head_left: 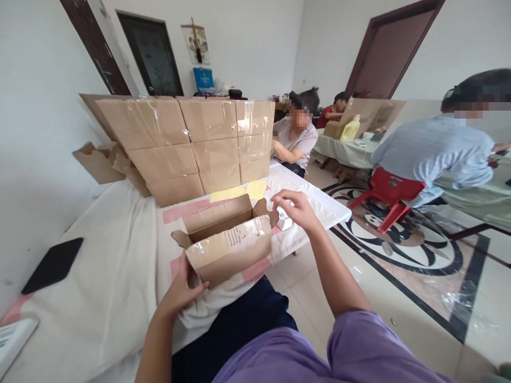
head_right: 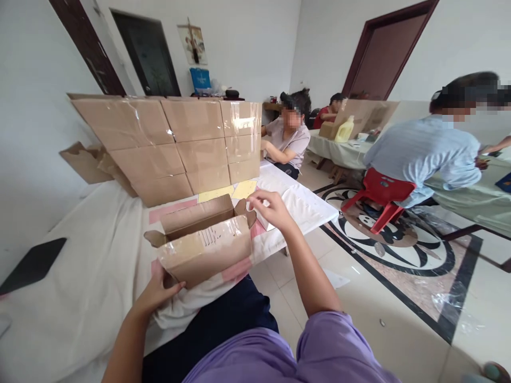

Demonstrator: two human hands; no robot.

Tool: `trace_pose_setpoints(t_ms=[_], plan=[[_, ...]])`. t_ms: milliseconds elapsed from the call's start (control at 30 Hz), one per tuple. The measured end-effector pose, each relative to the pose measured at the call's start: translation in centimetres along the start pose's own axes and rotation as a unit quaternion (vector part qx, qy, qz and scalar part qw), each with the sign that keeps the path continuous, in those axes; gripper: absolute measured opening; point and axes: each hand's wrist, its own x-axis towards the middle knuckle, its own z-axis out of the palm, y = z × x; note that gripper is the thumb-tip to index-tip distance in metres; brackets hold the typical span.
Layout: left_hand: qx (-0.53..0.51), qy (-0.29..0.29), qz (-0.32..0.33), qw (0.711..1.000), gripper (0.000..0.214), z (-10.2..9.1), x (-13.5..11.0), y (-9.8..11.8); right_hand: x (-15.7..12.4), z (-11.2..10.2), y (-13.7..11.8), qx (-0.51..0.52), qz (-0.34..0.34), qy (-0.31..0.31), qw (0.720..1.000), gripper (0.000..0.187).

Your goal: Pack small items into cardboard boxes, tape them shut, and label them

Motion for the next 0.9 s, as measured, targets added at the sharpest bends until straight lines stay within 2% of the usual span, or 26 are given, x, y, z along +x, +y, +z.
trace_pose_setpoints(t_ms=[33, 67, 133, 200, 267, 300, 333, 400, 467, 567, 633, 700, 733, 800, 833, 867, 900], plan=[[0.001, -0.002, 0.006, 1.000, 0.121, 0.0, -0.1, 0.2, -0.8, -0.3, 0.9, 0.000, 0.014, 0.044, 0.999, 0.039], [0.000, -0.003, 0.012, 1.000, 0.119, -0.1, -0.2, 0.5, -1.5, -0.3, 1.9, 0.008, 0.024, 0.057, 0.998, 0.040], [-0.003, 0.018, 0.030, 0.999, 0.116, -0.1, -0.3, 1.4, -2.8, 0.5, 3.4, 0.047, 0.030, 0.018, 0.998, 0.045], [0.022, 0.090, 0.073, 0.993, 0.116, 0.0, -0.3, 3.3, -3.6, 1.9, 4.4, 0.091, 0.025, -0.017, 0.995, 0.051], [0.093, 0.184, 0.143, 0.968, 0.111, 0.2, 0.1, 6.4, -4.1, 3.5, 4.9, 0.117, 0.024, -0.015, 0.993, 0.057], [0.140, 0.225, 0.175, 0.948, 0.102, 0.3, 0.4, 8.2, -4.2, 4.2, 5.1, 0.122, 0.024, -0.005, 0.992, 0.058], [0.187, 0.237, 0.194, 0.933, 0.088, 0.4, 0.8, 10.0, -4.2, 4.8, 5.2, 0.124, 0.025, 0.006, 0.992, 0.059], [0.266, 0.186, 0.187, 0.927, 0.066, 0.6, 1.5, 13.2, -4.3, 5.5, 5.5, 0.121, 0.028, 0.026, 0.992, 0.058], [0.306, 0.164, 0.188, 0.918, 0.057, 0.8, 1.8, 15.1, -4.5, 6.0, 5.8, 0.116, 0.039, 0.047, 0.991, 0.060], [0.324, 0.181, 0.247, 0.895, 0.037, 0.9, 0.5, 15.0, -5.0, 6.3, 6.1, 0.124, 0.063, 0.051, 0.989, 0.069], [0.320, 0.149, 0.297, 0.888, 0.029, 0.9, -1.0, 13.7, -5.4, 6.5, 6.0, 0.137, 0.059, 0.012, 0.989, 0.073], [0.298, 0.150, 0.315, 0.888, 0.033, 1.1, -2.4, 12.2, -5.9, 6.6, 5.9, 0.142, 0.039, -0.029, 0.989, 0.074], [0.277, 0.181, 0.304, 0.893, 0.044, 1.3, -2.8, 11.6, -6.1, 6.7, 5.9, 0.143, 0.033, -0.039, 0.988, 0.077], [0.198, 0.263, 0.241, 0.913, 0.083, 1.6, -3.1, 10.6, -6.4, 7.0, 6.2, 0.141, 0.030, -0.034, 0.989, 0.086], [0.146, 0.277, 0.203, 0.928, 0.101, 1.8, -2.9, 10.2, -6.5, 7.2, 6.4, 0.138, 0.031, -0.025, 0.990, 0.093], [0.097, 0.260, 0.169, 0.946, 0.112, 2.0, -2.6, 9.9, -6.5, 7.4, 6.6, 0.131, 0.029, -0.020, 0.991, 0.099], [0.059, 0.227, 0.143, 0.961, 0.114, 2.0, -2.3, 9.7, -6.6, 7.6, 6.8, 0.124, 0.023, -0.014, 0.992, 0.104]])
